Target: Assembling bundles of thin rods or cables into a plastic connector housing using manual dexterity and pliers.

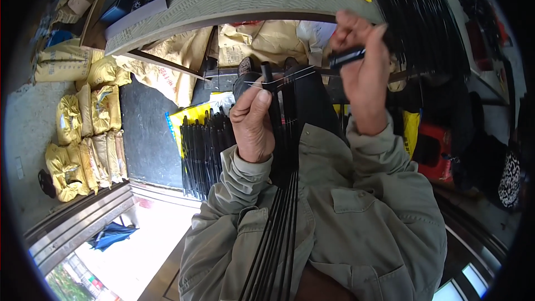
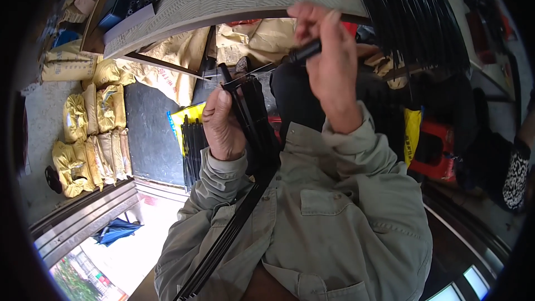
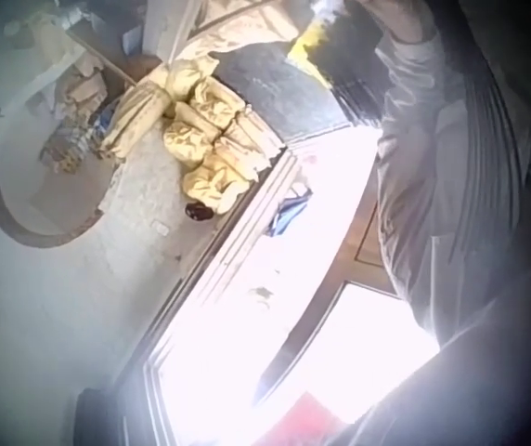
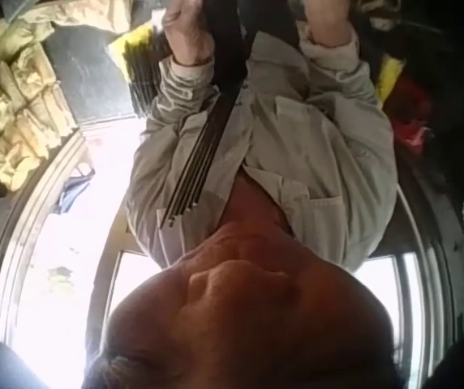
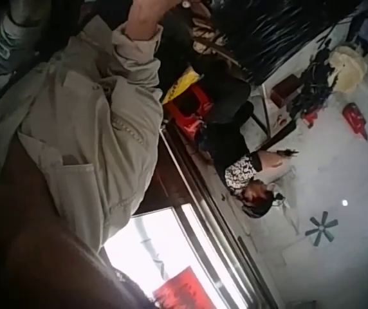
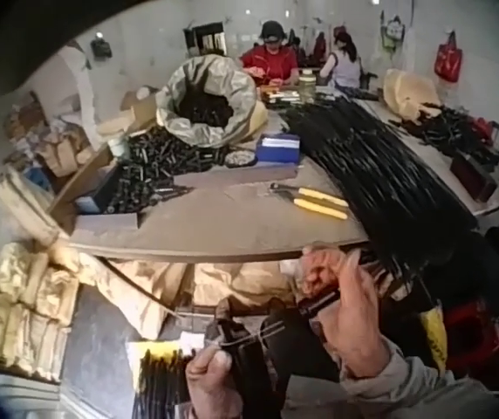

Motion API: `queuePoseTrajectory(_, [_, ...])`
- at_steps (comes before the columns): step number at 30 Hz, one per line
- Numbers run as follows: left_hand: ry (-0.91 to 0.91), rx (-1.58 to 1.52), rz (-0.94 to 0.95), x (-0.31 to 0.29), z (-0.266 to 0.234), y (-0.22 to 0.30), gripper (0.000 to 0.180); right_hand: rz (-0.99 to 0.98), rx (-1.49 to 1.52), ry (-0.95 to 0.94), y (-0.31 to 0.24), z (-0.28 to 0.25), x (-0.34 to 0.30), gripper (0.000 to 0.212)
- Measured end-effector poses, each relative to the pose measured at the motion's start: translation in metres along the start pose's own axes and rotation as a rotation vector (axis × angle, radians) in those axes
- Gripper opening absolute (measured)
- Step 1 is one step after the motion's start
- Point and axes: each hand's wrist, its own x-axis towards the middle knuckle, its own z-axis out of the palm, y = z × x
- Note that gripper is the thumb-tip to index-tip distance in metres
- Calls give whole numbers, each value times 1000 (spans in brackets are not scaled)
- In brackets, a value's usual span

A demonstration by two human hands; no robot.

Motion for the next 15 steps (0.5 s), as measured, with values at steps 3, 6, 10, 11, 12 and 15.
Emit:
queuePoseTrajectory(3, [71, -44, -136, -1, 13, 5, 12, 33, -276, -448, -18, 24, 40, 36])
queuePoseTrajectory(6, [15, -60, -74, -2, 9, 5, 12, 171, -402, -767, -17, 48, 48, 33])
queuePoseTrajectory(10, [13, -41, -56, -3, 9, 4, 13, 442, -371, -908, -16, 59, 52, 34])
queuePoseTrajectory(11, [23, -26, -68, -4, 10, 5, 14, 451, -352, -881, -18, 57, 52, 36])
queuePoseTrajectory(12, [23, -29, -69, -4, 10, 6, 14, 460, -334, -852, -19, 56, 52, 40])
queuePoseTrajectory(15, [34, -14, -104, -4, 9, 9, 14, 457, -303, -829, -15, 57, 49, 44])
